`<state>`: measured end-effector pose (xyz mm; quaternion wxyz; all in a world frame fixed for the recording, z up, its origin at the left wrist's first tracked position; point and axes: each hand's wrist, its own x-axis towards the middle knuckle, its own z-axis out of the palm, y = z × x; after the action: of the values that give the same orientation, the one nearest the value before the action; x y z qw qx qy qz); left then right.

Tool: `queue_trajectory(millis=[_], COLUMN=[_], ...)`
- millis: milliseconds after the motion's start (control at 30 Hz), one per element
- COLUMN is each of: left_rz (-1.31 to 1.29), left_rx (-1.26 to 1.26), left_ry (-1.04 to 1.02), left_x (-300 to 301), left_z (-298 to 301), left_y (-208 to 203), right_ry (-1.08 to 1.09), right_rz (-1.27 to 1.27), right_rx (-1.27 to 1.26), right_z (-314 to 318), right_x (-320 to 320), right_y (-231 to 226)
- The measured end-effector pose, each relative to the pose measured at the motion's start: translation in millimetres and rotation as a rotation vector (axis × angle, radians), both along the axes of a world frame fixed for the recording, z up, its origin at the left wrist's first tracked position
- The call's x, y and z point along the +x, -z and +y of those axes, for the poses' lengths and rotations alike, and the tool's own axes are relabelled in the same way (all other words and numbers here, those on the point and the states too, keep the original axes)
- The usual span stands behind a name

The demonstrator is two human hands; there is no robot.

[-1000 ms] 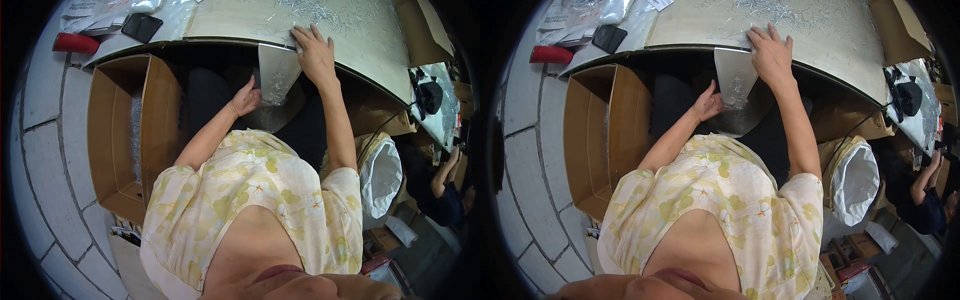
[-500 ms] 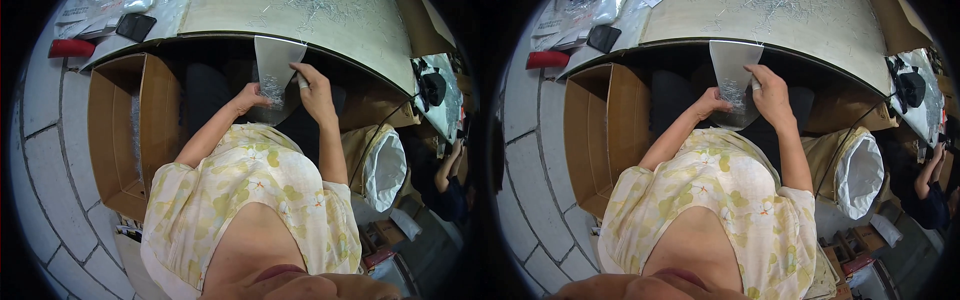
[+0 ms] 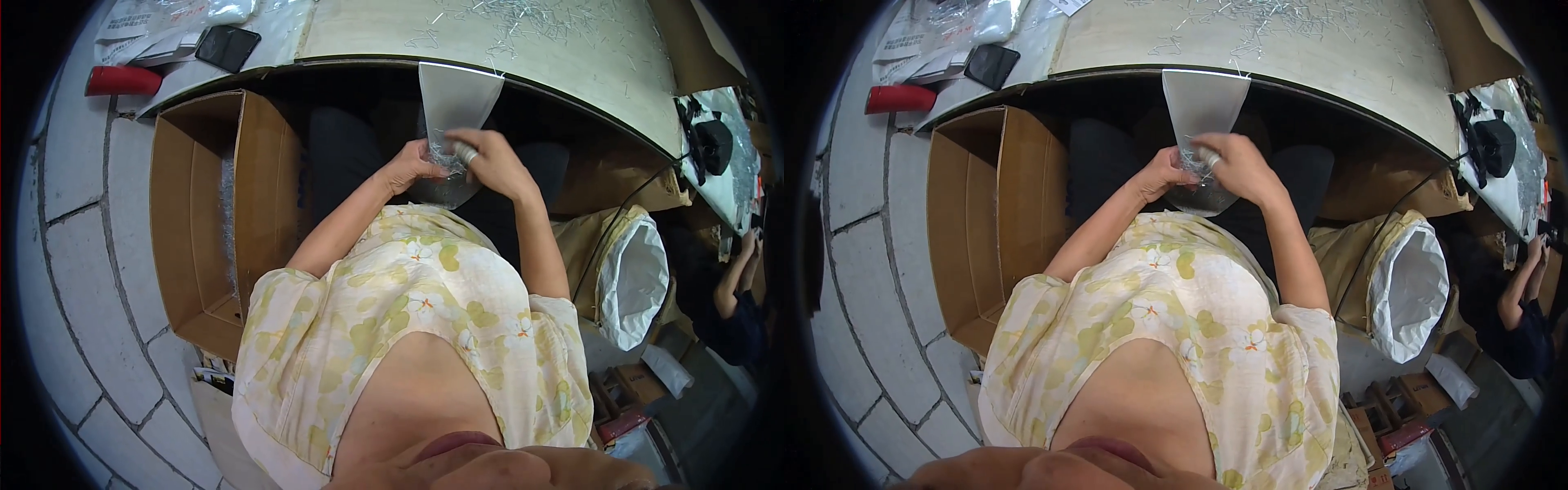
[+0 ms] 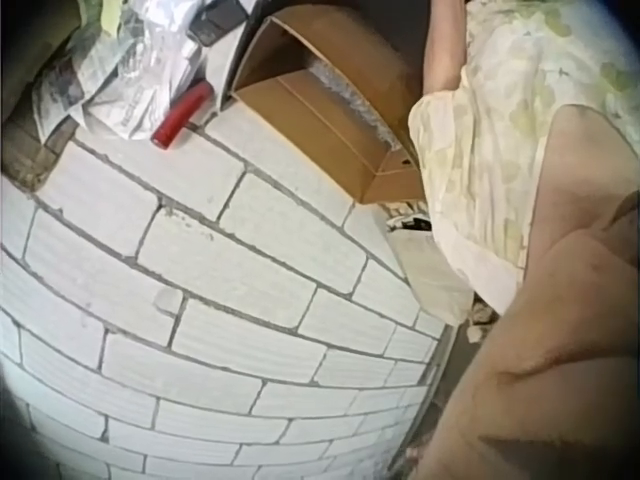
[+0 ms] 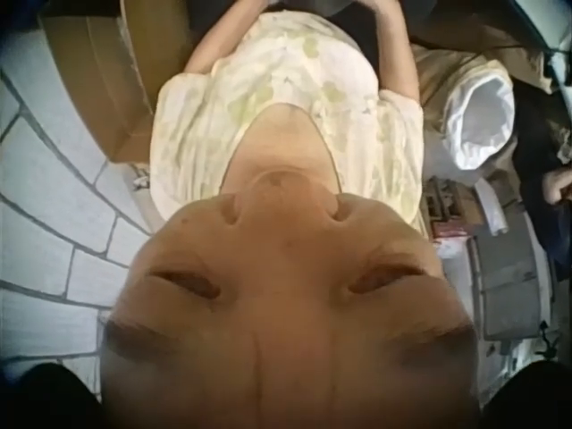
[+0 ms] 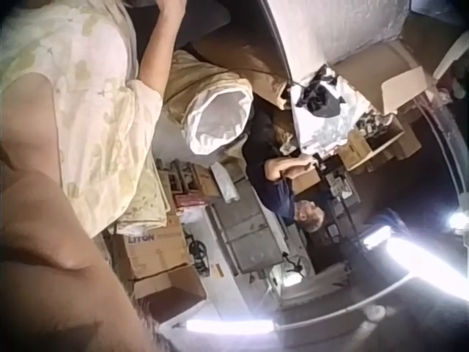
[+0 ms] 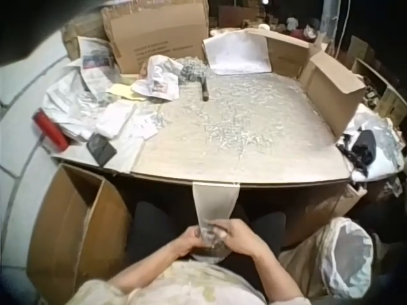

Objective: Packing small metal parts into plastic bags and placing them into a shipping box.

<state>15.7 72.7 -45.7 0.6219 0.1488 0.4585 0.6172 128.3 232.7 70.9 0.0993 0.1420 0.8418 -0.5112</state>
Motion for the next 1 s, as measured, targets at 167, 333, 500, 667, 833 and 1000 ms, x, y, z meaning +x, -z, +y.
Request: queue_trajectory(millis=[167,333,500,667,833,1000], left_rz=[-0.011,-0.072,-0.063,-0.092,-0.094,0.268], left_rx=[-0.086,-0.003,0.055,0.093,0.097,-0.063], left_ry=[-0.032,0.013,-0.005,0.054,0.038,0.12], left_x=[6.0,12.3,6.0,-13.4,-13.0,-0.2], left_z=[4.6,4.2,-6.1,-7.0,1.8,10.3], left_y=[-3.2,-7.3,14.1,13.7,-3.8,4.3], right_ry=[0.254,0.037,-0.057,0.179,0.348,-0.05], right_rz=[0.559,0.655,0.488,0.479,0.422,0.227], right_rx=[0.198,0.769,0.894,0.41,0.197,0.253], right_z=[-0.4,7.7,5.9,-3.8,-6.4,-11.3], right_x=[-31.8,-85.6,-64.3,-7.9,14.6,18.5], right_y=[-14.5,-37.1,-22.5,-43.7,4.6,17.2])
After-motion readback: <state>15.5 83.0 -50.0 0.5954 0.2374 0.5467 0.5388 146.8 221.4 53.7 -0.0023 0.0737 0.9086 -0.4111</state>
